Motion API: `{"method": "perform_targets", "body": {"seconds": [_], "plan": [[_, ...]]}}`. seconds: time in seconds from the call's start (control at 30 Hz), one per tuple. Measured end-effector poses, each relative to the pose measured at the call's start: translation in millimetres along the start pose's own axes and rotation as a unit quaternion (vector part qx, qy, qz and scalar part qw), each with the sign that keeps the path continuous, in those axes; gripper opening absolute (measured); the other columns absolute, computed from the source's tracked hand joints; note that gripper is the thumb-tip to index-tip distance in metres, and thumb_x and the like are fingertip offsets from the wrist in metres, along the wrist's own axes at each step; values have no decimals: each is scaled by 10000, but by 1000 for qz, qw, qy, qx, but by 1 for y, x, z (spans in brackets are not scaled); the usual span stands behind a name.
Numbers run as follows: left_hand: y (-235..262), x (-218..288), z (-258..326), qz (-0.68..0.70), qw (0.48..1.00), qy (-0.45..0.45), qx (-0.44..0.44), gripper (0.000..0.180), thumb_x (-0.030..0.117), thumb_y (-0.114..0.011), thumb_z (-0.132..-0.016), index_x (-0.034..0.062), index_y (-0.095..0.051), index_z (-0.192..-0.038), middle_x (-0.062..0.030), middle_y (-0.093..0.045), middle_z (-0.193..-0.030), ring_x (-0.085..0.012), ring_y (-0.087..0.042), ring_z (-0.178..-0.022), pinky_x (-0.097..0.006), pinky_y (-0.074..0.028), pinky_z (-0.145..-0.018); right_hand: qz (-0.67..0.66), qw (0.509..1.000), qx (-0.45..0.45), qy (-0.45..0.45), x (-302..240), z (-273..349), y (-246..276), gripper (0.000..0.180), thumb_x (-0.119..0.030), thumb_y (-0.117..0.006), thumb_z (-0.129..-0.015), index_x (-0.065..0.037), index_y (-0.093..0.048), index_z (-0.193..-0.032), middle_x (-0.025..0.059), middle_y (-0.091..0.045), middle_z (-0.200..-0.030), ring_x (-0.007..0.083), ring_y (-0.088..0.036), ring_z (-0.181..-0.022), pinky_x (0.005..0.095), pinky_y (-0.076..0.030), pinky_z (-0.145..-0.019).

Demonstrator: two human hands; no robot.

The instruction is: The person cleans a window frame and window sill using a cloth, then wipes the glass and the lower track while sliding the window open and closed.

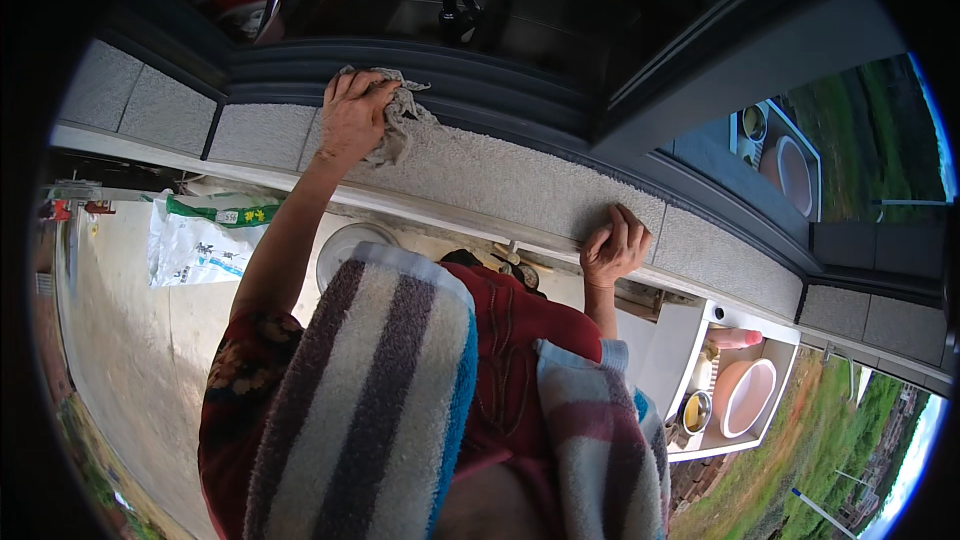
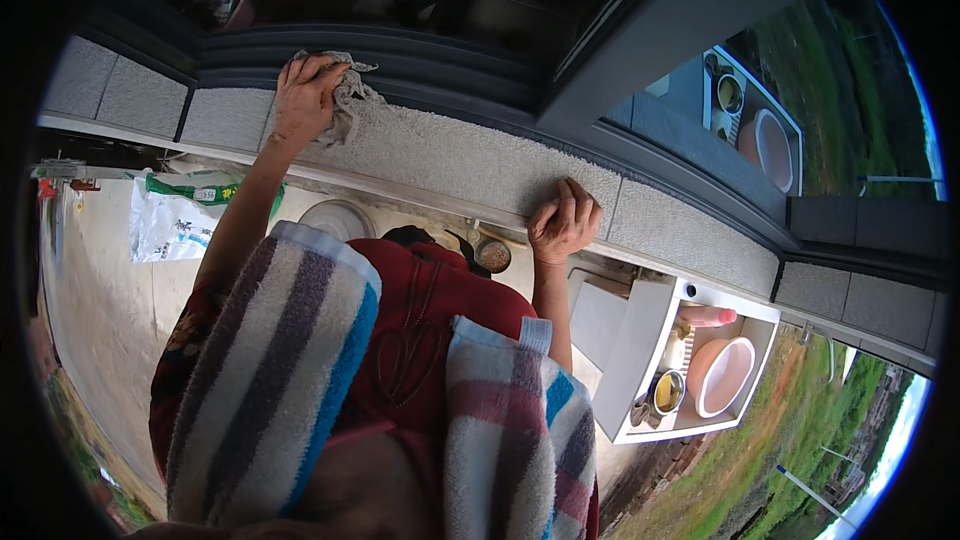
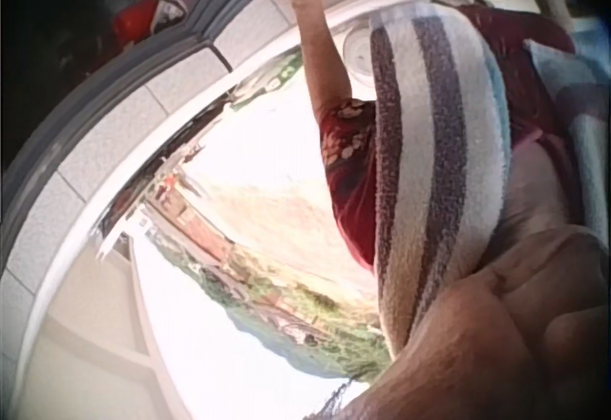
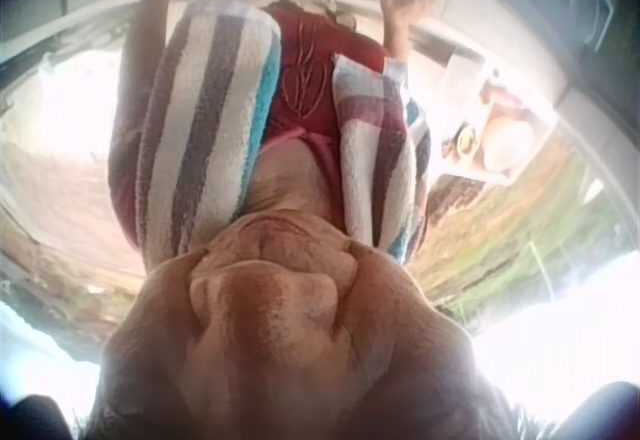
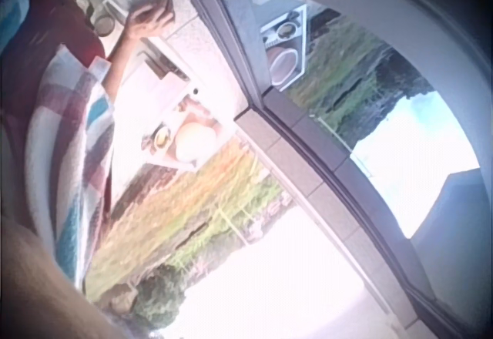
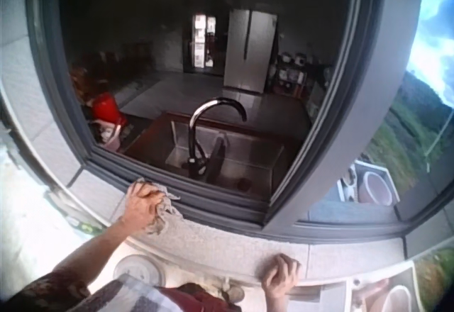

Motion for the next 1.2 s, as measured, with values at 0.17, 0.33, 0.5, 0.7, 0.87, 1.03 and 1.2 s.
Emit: {"method": "perform_targets", "body": {"seconds": [0.17, 0.33, 0.5, 0.7, 0.87, 1.03, 1.2], "plan": [[6, -5, -1, 68, 988, 131, 33, 395, 197, -694, -841, 145, -652, -1231, -27, -545, -1285, -291, -503, -1137, -454, -397, -1000, -4, 1000, 3, -5, 2, 0, 0, 259, -61, -526, -752, -58, -702, -942, 89, -669, -1013, 287, -592, -850, 373, -473, -771], [-9, 3, 15, -70, 993, 80, 45, 326, 152, -682, -836, 93, -657, -1155, -64, -591, -1238, -325, -553, -1054, -438, -451, -955, -10, 1000, -2, -15, 1, 1, 0, 274, -89, -508, -780, -74, -698, -976, 73, -671, -1028, 273, -585, -878, 366, -464, -802], [-1, -6, -9, 88, 995, 45, -13, 282, 48, -606, -860, 92, -646, -1135, -105, -664, -1021, -327, -589, -990, -397, -511, -838, -9, 1000, 6, -10, 1, 1, 2, 272, -72, -535, -734, -61, -701, -949, 80, -664, -1016, 284, -596, -866, 373, -487, -770], [-24, 142, -62, 279, 958, -36, -55, 159, 102, -618, -859, 92, -667, -1010, -64, -634, -973, -278, -607, -957, -397, -520, -823, -11, 1000, 9, -6, 2, 1, 1, 277, -74, -540, -727, -64, -699, -954, 75, -664, -1014, 284, -596, -869, 376, -489, -764], [-66, 194, -82, 197, 973, -114, -50, 159, 96, -623, -849, 111, -706, -983, -41, -604, -951, -247, -591, -957, -384, -511, -863, -22, 1000, 14, -8, -3, -4, 3, 269, -73, -543, -733, -62, -697, -954, 72, -662, -1016, 279, -591, -857, 367, -484, -762], [-64, 197, -100, 245, 962, -61, -108, 118, 127, -630, -851, 85, -713, -924, -66, -634, -972, -275, -639, -939, -398, -548, -780, -23, 999, 20, -17, -3, -4, 4, 272, -75, -545, -733, -56, -698, -958, 74, -664, -1013, 276, -591, -854, 367, -482, -760], [-73, 205, -106, 205, 966, -112, -108, 105, 179, -656, -839, 100, -723, -856, -65, -628, -917, -272, -614, -941, -388, -528, -804, -27, 999, 26, -9, -5, -5, 4, 262, -67, -518, -767, -68, -697, -960, 72, -669, -1004, 275, -576, -820, 361, -469, -750]]}}
Point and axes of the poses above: each hand's wrist, its own z-axis away from the middle knuckle, its own y-axis out of the back of the hand, x = y × z, the point moved 2 cm from there along -z, towards the middle knuckle
